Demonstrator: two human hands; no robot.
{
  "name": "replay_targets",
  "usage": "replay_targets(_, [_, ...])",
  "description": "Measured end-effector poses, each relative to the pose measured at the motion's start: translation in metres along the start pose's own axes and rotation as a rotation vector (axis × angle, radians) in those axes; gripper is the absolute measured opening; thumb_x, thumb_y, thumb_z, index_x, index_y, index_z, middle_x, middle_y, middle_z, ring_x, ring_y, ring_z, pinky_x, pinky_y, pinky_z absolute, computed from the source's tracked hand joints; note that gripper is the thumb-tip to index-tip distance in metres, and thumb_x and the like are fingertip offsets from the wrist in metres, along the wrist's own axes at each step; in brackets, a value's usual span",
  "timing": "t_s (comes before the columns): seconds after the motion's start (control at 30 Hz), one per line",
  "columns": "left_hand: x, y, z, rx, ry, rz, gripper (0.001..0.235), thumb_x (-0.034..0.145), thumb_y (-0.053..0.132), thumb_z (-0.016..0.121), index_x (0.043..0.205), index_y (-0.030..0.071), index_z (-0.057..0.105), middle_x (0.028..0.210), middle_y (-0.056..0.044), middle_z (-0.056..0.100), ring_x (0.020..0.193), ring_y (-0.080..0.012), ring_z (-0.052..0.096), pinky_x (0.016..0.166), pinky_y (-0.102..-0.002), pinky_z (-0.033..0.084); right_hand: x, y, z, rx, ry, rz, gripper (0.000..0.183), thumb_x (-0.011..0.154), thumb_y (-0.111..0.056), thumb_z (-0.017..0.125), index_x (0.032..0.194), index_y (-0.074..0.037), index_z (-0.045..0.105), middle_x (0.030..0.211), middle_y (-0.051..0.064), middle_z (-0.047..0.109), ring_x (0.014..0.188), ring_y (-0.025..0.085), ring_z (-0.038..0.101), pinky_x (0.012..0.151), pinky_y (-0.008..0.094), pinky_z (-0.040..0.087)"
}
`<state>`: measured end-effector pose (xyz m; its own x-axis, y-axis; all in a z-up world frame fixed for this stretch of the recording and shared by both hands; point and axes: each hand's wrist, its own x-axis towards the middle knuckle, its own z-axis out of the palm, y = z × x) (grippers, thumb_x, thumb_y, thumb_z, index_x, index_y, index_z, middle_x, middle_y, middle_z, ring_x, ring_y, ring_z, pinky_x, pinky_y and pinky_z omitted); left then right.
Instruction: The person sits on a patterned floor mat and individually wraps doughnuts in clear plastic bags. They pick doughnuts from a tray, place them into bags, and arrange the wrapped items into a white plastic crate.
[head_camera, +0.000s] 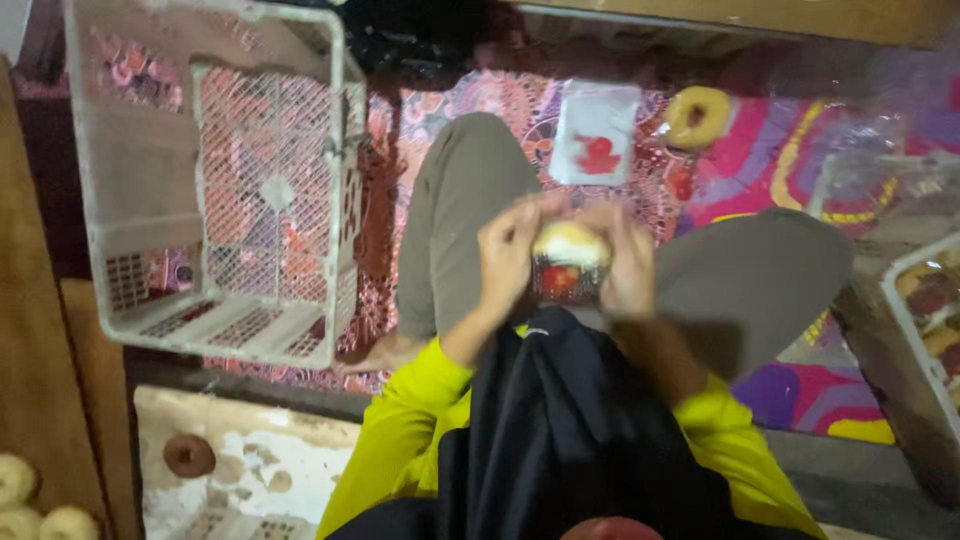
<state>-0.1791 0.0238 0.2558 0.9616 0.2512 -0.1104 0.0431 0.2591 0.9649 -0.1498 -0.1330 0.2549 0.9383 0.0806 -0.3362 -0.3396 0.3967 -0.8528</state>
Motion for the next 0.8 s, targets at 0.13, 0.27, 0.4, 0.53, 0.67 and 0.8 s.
replay_targets(0.13, [0.033,-0.005,-0.050,0.403,0.178,0.321,0.017,0.104,0.014,0.064,0.096,0.000,0.066,0.100,-0.012,0.068,0.099,-0.0272,0.063,0.093,-0.039,0.050,0.065,0.008,0.013,-0.348,-0.195,-0.187,0.017,0.097,-0.021,0.078,0.105,-0.007,0.079,0.111,0.007,0.068,0.107,0.017,0.062,0.093,0.035,0.054])
replay_targets(0.27, [-0.001,-0.027,-0.090,0.825,0.230,0.319,0.015,0.099,0.012,0.064,0.090,0.002,0.068,0.092,-0.012,0.068,0.092,-0.0331,0.064,0.089,-0.042,0.044,0.048,0.049,0.013,-0.908,-0.273,-0.405,0.015,0.088,-0.020,0.084,0.100,-0.011,0.084,0.092,0.009,0.066,0.101,0.019,0.055,0.094,0.038,0.041])
replay_targets(0.4, [-0.042,-0.084,-0.108,0.756,0.351,0.020,0.015,0.104,0.013,0.063,0.099,0.002,0.071,0.085,-0.006,0.070,0.079,-0.0203,0.064,0.075,-0.037,0.048,0.035,0.104,-0.001,-1.152,-0.222,-0.618,0.006,0.090,-0.018,0.086,0.090,-0.012,0.084,0.090,0.000,0.075,0.095,0.019,0.059,0.095,0.041,0.037])
replay_targets(0.53, [-0.031,-0.095,-0.127,0.320,0.353,-0.222,0.019,0.103,0.016,0.073,0.105,-0.003,0.070,0.081,-0.002,0.067,0.073,-0.0095,0.057,0.064,-0.029,0.045,0.059,0.117,-0.003,-0.642,-0.201,-0.001,0.021,0.090,-0.016,0.089,0.090,-0.008,0.070,0.084,0.000,0.068,0.083,0.015,0.059,0.079,0.034,0.045])
replay_targets(0.67, [0.004,-0.076,-0.107,0.194,0.040,-0.427,0.036,0.096,0.019,0.074,0.124,-0.001,0.064,0.079,-0.008,0.072,0.071,-0.0143,0.068,0.063,-0.030,0.049,0.085,0.098,-0.047,-0.055,-0.302,0.478,0.043,0.084,-0.005,0.079,0.121,-0.013,0.059,0.102,0.002,0.071,0.081,0.010,0.061,0.060,0.021,0.045])
replay_targets(0.8, [0.045,-0.077,-0.037,0.766,-0.248,-0.024,0.055,0.090,0.032,0.076,0.136,0.008,0.057,0.115,-0.011,0.074,0.091,-0.0266,0.073,0.079,-0.040,0.057,0.143,0.059,-0.130,-0.069,-0.008,-0.038,0.050,0.081,0.003,0.075,0.125,-0.005,0.053,0.123,0.009,0.069,0.110,0.019,0.070,0.093,0.031,0.063])
